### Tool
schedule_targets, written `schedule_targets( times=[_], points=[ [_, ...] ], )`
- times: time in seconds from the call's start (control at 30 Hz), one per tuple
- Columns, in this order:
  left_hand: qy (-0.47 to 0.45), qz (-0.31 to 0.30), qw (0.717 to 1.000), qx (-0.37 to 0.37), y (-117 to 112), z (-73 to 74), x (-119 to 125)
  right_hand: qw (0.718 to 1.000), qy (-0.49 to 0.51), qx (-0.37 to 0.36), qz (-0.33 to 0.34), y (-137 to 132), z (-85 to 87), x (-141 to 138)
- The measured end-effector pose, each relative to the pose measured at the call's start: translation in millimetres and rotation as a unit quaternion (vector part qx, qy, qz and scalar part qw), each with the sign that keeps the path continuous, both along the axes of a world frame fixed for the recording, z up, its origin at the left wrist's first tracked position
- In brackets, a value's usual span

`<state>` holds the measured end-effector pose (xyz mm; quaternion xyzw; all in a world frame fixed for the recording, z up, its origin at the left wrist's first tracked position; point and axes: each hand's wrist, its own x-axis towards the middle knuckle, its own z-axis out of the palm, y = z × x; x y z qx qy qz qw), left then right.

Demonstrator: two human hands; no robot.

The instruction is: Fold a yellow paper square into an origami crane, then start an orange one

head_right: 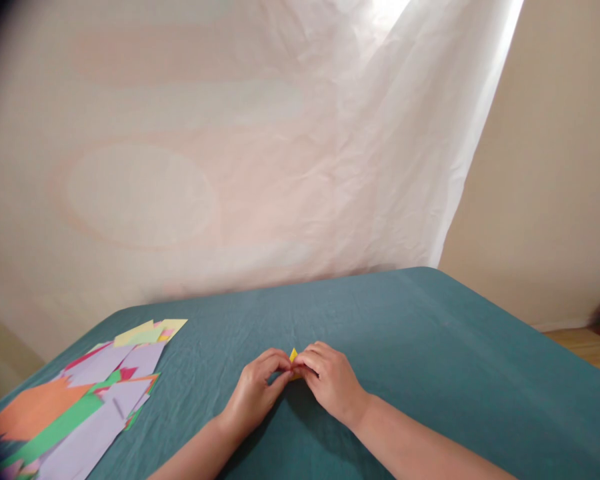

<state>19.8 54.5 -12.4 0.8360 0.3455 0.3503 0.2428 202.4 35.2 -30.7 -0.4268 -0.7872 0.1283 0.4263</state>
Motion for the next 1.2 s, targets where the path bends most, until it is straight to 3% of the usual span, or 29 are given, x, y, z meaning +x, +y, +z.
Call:
schedule_targets(
  times=[0.27, 0.83, 0.97, 1.2],
  points=[
    [0.009, 0.025, 1.0, -0.014, 4, -5.5, -3, 0.998, 0.027, -0.036, -0.038, 2, -6.0, 3],
    [0.025, 0.079, 0.996, -0.045, 4, -4.6, 3, 0.977, 0.123, -0.171, -0.039, 9, -9.5, 0],
    [0.012, 0.084, 0.991, -0.103, 7, -8.4, 1, 0.971, 0.144, -0.188, -0.041, 9, -8.6, 0],
    [-0.088, 0.052, 0.962, -0.252, 18, -21.5, 2, 0.968, 0.158, -0.193, -0.034, 11, -9.1, -2]
  ],
)
